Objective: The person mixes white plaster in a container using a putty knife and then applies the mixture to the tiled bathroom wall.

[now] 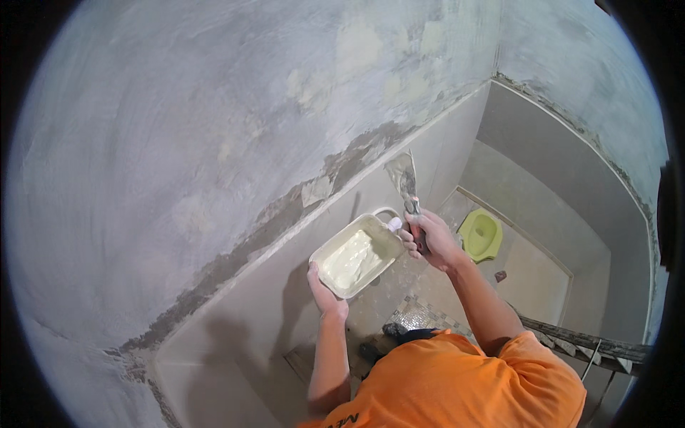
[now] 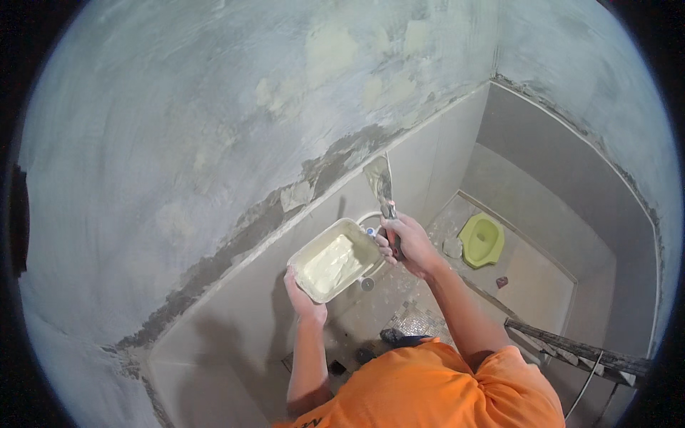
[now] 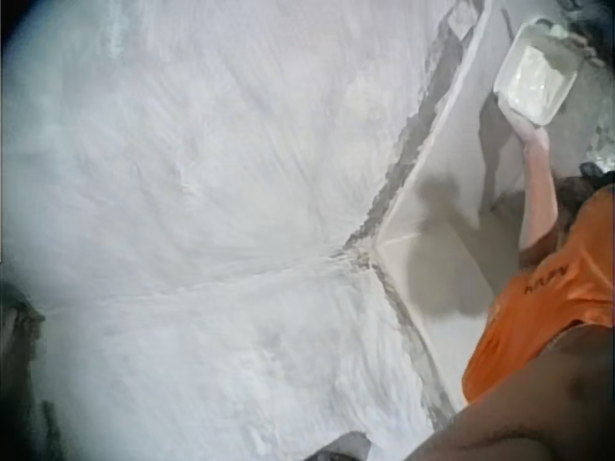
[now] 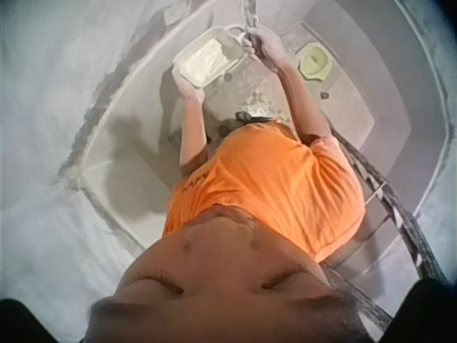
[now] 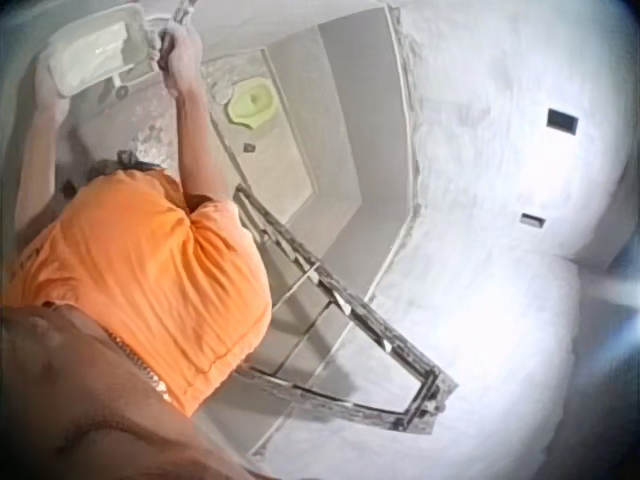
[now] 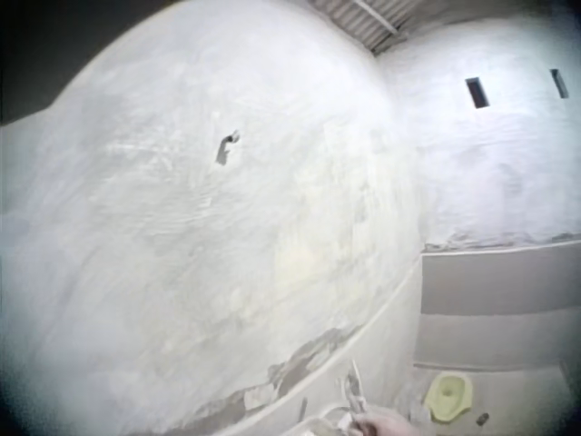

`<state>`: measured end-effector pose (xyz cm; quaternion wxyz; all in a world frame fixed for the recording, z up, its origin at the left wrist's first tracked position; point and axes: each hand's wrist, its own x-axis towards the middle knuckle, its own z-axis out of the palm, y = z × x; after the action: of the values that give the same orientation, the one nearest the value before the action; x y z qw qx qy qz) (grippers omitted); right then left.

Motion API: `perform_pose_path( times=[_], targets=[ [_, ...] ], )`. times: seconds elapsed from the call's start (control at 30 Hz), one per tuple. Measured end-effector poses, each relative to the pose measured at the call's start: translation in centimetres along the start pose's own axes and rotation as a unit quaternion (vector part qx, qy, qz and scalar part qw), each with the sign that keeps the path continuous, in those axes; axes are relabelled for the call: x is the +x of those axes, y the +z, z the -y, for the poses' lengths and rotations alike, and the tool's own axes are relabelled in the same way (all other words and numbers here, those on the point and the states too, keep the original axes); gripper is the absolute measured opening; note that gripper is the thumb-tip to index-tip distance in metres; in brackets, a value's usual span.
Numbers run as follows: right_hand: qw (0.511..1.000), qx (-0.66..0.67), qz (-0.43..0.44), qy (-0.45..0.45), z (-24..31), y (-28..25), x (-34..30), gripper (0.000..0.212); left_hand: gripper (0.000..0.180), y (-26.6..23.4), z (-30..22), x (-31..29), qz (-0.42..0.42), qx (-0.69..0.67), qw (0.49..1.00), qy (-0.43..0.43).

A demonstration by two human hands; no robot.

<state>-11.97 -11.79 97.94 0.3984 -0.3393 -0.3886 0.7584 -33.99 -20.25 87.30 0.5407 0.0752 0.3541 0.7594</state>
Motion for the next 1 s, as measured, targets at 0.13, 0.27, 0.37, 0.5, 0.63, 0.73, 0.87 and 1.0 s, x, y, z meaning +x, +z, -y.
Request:
perform_pose_path(
  times=[0.13, 0.27, 0.37, 0.5, 0.63, 0.73, 0.87, 1.0],
  targets=[
    [0.979, -0.165, -0.089, -0.082, 1.4, -1.9, 6.2, 0.017, 0.056, -0.8, -0.8, 0.4, -0.021, 0.014, 0.999, 0.031],
    [0.942, -0.244, -0.199, -0.116, 2.7, -2.8, 12.7, 0.023, 0.055, -2.3, -1.9, 0.3, -0.043, 0.034, 0.997, 0.060],
    [0.921, -0.316, -0.198, -0.112, 3.2, -3.3, 17.9, 0.029, 0.056, -2.7, -3.1, -0.9, -0.065, 0.046, 0.994, 0.077],
    [0.923, -0.340, -0.157, -0.089, 1.2, -1.1, 21.9, 0.035, 0.055, -3.5, -3.8, -2.3, -0.108, 0.081, 0.985, 0.111],
    [0.915, -0.398, -0.055, -0.040, -3.8, 4.5, 18.3, 0.049, 0.050, -4.6, -3.6, -1.8, -0.128, 0.237, 0.947, 0.177],
    [0.914, -0.399, -0.018, -0.065, -5.6, 4.4, 14.4, 0.045, 0.047, -3.8, -2.7, -0.3, -0.116, 0.263, 0.938, 0.192],
    [0.925, -0.377, -0.018, -0.040, -2.8, 3.1, 9.2, 0.049, 0.047, -2.0, -1.9, 0.3, -0.095, 0.206, 0.964, 0.140],
    [0.910, -0.390, -0.127, -0.055, -0.4, -3.6, 12.1, 0.045, 0.049, -3.0, -0.9, 2.1, -0.048, 0.093, 0.992, 0.076]
  ],
)
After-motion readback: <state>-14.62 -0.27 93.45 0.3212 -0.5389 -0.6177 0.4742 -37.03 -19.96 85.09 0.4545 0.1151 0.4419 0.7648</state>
